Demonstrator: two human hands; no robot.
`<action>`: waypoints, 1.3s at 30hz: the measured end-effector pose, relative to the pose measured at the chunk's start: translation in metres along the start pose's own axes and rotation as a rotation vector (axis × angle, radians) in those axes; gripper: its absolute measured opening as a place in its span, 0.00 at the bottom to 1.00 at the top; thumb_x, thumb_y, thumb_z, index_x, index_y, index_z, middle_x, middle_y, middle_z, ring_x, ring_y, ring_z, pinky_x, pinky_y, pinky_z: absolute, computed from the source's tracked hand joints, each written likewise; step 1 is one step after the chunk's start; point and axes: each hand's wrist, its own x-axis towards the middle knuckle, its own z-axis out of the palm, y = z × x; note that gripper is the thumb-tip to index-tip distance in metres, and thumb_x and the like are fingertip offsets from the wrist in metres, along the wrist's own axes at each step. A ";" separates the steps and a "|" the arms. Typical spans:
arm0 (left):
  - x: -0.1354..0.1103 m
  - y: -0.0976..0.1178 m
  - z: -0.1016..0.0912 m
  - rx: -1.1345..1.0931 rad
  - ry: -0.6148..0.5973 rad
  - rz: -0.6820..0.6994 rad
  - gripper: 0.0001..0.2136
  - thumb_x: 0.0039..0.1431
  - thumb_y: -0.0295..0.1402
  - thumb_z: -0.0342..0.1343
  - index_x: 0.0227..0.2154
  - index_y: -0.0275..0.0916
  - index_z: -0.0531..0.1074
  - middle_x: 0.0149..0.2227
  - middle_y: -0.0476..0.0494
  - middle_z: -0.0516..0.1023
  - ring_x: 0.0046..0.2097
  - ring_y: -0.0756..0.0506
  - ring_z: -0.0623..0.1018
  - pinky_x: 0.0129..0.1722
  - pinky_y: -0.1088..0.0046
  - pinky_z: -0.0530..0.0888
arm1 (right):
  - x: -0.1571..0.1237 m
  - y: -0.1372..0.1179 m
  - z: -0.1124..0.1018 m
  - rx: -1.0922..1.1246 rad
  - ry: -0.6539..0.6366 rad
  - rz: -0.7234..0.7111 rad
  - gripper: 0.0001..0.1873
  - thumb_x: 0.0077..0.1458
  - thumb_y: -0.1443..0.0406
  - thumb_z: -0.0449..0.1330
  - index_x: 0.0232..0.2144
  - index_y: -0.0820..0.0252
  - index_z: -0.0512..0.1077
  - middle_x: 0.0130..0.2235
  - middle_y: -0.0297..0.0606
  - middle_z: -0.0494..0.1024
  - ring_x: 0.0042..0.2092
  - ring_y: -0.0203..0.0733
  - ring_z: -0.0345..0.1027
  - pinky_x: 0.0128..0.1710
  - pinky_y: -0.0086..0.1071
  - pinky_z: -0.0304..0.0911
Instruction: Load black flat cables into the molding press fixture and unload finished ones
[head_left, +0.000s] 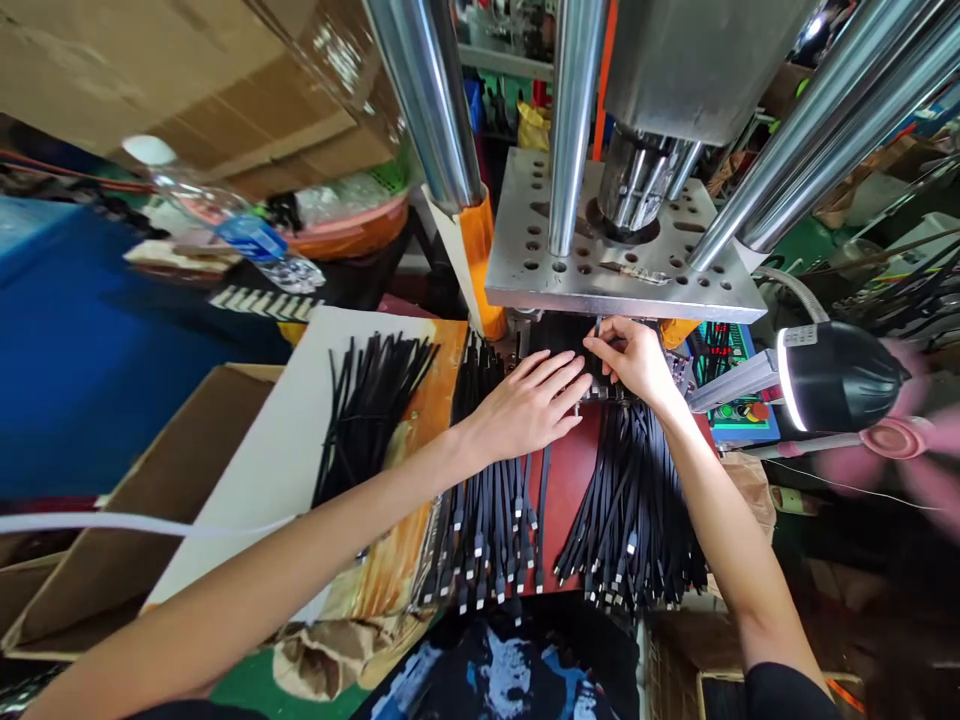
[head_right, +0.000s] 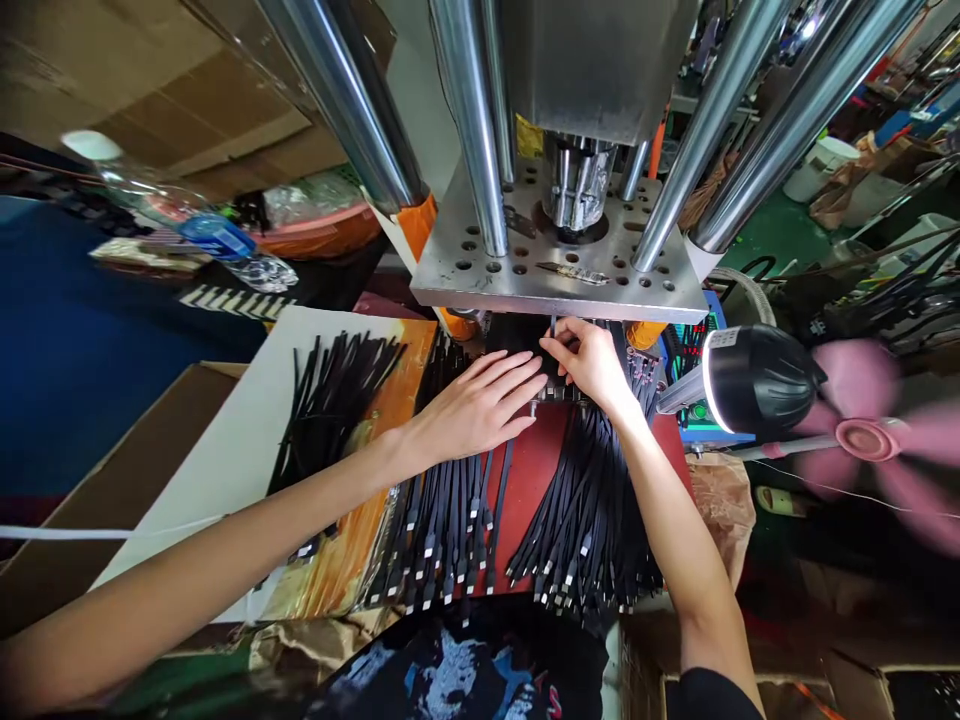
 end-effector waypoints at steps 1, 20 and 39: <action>0.000 0.004 0.000 -0.002 -0.002 -0.014 0.23 0.73 0.38 0.58 0.65 0.34 0.73 0.70 0.27 0.72 0.72 0.31 0.70 0.73 0.44 0.67 | 0.001 0.001 0.000 0.016 -0.007 0.011 0.28 0.58 0.39 0.67 0.35 0.58 0.74 0.29 0.35 0.80 0.21 0.33 0.67 0.18 0.26 0.62; 0.054 -0.008 0.003 -0.104 -0.067 -0.345 0.26 0.75 0.37 0.47 0.69 0.25 0.66 0.73 0.22 0.66 0.75 0.30 0.64 0.75 0.43 0.59 | 0.000 -0.029 0.009 -1.122 -0.077 0.046 0.29 0.71 0.70 0.49 0.68 0.52 0.71 0.57 0.53 0.78 0.51 0.54 0.78 0.48 0.39 0.71; -0.049 0.085 -0.021 -0.134 -0.195 -0.800 0.15 0.74 0.43 0.52 0.39 0.38 0.77 0.37 0.35 0.85 0.39 0.36 0.85 0.37 0.63 0.78 | -0.177 -0.019 0.033 -1.085 0.103 0.302 0.15 0.73 0.55 0.54 0.47 0.61 0.73 0.40 0.49 0.78 0.31 0.47 0.75 0.26 0.35 0.59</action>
